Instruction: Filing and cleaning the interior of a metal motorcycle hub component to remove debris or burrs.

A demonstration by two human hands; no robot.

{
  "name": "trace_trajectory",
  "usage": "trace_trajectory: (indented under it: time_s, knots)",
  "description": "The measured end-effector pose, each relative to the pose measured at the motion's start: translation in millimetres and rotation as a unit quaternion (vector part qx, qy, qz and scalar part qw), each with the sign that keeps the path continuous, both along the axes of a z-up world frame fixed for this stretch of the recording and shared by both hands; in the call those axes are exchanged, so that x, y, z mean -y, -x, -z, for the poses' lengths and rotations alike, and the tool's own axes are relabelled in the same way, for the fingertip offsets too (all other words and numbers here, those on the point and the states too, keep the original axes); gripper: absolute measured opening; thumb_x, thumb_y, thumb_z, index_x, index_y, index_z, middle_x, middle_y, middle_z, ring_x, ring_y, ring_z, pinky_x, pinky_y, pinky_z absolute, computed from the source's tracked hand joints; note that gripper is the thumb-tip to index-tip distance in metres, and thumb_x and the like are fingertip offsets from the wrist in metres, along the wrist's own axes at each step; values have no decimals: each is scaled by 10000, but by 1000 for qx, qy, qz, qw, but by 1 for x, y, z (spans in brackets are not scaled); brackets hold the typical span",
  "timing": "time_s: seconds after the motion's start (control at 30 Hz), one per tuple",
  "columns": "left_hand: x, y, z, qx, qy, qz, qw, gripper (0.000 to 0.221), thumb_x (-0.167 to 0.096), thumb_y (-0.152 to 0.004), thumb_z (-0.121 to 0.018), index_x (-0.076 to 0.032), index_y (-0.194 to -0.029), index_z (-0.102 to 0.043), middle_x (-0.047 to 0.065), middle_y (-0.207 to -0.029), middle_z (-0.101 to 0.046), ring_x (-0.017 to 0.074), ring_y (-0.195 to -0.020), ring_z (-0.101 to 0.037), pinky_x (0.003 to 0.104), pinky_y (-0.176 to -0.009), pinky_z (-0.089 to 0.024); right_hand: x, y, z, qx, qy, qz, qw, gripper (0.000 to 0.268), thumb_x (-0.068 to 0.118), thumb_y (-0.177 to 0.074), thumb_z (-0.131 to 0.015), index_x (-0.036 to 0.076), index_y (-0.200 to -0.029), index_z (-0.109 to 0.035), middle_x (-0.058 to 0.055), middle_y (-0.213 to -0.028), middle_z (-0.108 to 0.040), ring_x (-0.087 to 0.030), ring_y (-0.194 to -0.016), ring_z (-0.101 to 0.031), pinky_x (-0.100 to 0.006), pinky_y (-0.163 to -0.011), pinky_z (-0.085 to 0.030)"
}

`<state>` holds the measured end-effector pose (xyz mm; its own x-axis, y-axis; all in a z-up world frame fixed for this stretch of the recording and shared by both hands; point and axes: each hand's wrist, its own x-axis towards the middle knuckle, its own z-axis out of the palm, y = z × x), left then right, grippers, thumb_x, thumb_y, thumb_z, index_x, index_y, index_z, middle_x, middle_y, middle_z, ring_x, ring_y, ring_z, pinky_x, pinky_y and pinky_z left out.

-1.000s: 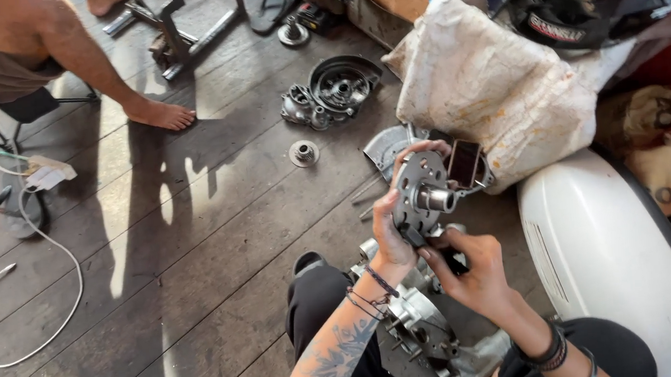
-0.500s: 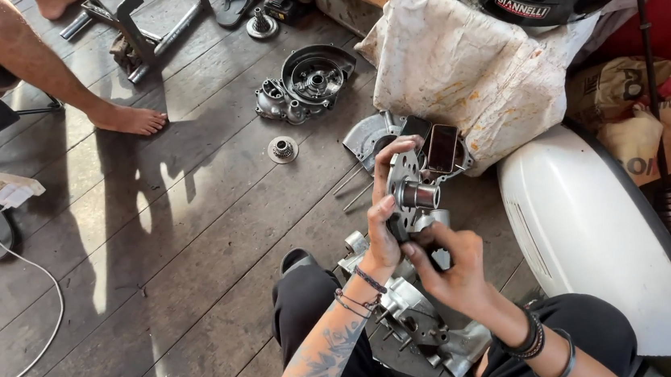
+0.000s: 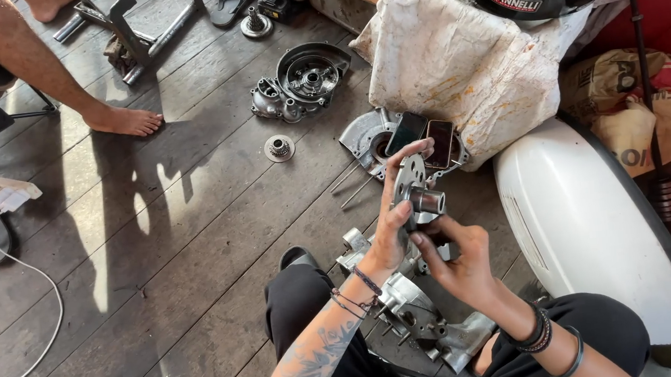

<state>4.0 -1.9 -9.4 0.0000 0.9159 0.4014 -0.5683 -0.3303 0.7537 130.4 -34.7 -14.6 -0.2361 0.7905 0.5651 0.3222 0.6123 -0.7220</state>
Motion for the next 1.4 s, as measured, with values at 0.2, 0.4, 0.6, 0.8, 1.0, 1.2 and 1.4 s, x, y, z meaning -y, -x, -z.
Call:
trace_trajectory:
  time_s: [0.2,0.4,0.6,0.8,1.0,1.2,1.4]
  knots:
    - [-4,16,-13,193,10,73,978,755,-464,-927,-547,-54,-1531,-355,172,-1586,-409,256,-1478,-404,423,-1086,-487,-11,-19,-21,74,16,-56,996,107,72,-816,-805,37,-855,-711,-131,-635,-690,-395,-547,-687,-386,-463,-520]
    - [-8,4,-5,243,2,131,961,709,-358,-919,-596,49,-1468,-406,338,-1543,-416,435,-1461,-413,560,-1077,-471,-13,-43,-23,115,20,-41,992,117,92,-846,-805,26,-909,-732,-129,-661,-636,-311,-476,-622,-342,-439,-474]
    - [-9,-16,3,205,31,128,970,658,-301,-878,-608,82,-1403,-503,308,-1404,-559,381,-1352,-545,495,-1023,-529,-16,-72,-27,214,-41,12,976,120,173,-850,-807,101,-891,-720,-58,-734,-653,-294,-631,-637,-384,-665,-532]
    - [-6,-16,-12,245,43,139,959,628,-276,-808,-643,84,-1314,-549,335,-1322,-589,380,-1239,-611,477,-941,-575,-35,-89,-16,196,-84,86,973,155,222,-865,-836,180,-956,-718,50,-821,-677,-166,-770,-646,-387,-986,-427]
    - [-6,-17,-14,224,28,144,963,594,-247,-819,-615,79,-1309,-530,324,-1330,-568,361,-1262,-583,489,-1001,-538,-19,-73,-10,248,-89,61,963,218,273,-810,-831,152,-855,-654,-16,-789,-647,-247,-807,-652,-490,-1004,-379]
    - [-7,-30,-11,280,40,164,945,568,-249,-823,-615,28,-1303,-488,281,-1336,-554,333,-1253,-576,462,-1011,-532,-29,-88,-22,244,-115,73,960,239,251,-774,-875,195,-864,-660,36,-782,-669,-169,-807,-667,-476,-1044,-345]
    - [-10,-28,-21,281,51,193,939,565,-237,-793,-603,23,-1278,-478,312,-1366,-537,340,-1238,-593,375,-938,-576,-37,-105,-36,251,-112,74,959,183,214,-830,-853,187,-886,-681,54,-761,-663,-144,-710,-615,-432,-1045,-343]
